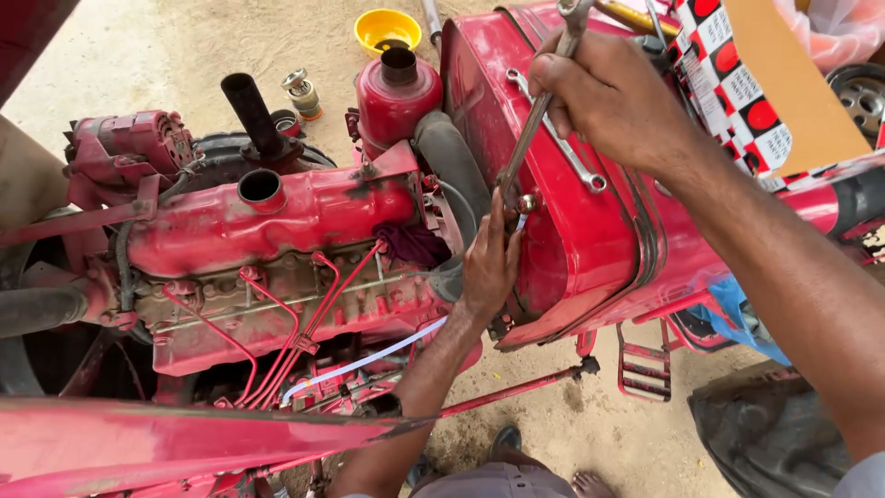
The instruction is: The person wipes parts of a red tractor engine with a cloth, then fits a brass fitting onto a clear plastic tube and attaches the tube to the engine. They thread the fitting by hand and use a combination wrench to tighten it on the tractor.
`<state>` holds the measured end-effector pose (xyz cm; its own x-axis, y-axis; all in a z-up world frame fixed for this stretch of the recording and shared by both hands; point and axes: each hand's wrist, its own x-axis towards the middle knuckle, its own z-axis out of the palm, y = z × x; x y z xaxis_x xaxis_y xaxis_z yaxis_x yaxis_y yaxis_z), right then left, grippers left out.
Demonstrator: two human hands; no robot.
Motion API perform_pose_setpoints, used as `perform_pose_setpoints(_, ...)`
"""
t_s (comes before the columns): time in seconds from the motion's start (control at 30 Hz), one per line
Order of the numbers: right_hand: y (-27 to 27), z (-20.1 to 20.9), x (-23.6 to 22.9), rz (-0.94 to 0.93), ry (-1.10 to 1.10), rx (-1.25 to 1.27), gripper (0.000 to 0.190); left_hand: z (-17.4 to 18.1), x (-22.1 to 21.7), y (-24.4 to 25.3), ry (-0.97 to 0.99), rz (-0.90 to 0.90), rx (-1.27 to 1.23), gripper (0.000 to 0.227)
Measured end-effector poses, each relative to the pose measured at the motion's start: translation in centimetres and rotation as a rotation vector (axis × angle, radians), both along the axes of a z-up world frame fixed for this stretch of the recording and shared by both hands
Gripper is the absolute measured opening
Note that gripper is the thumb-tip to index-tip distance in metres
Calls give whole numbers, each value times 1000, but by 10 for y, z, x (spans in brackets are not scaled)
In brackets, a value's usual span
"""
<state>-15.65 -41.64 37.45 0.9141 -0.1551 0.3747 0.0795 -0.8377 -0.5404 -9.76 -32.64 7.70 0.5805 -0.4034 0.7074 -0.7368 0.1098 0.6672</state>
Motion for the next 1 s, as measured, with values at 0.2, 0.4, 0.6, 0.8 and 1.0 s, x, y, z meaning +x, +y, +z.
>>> perform_pose_setpoints(0.2,-19,-1,30,41,97,-22,33,-10,-7,-9,-133,100,-52,64)
perform_pose_setpoints(0.4,-44,-6,66,122,184,-69,33,-14,-10,-15,-160,196,-50,58)
perform_pose_setpoints(0.6,-36,-11,90,133,218,-26,36,-26,-9,-23,-199,248,-60,61)
perform_pose_setpoints(0.8,-40,-28,100,133,81,16,29,-36,-6,-26,-186,226,-36,63)
perform_pose_setpoints(1.0,-44,-28,99,162,87,190,24,-30,-4,-23,-276,208,-117,66)
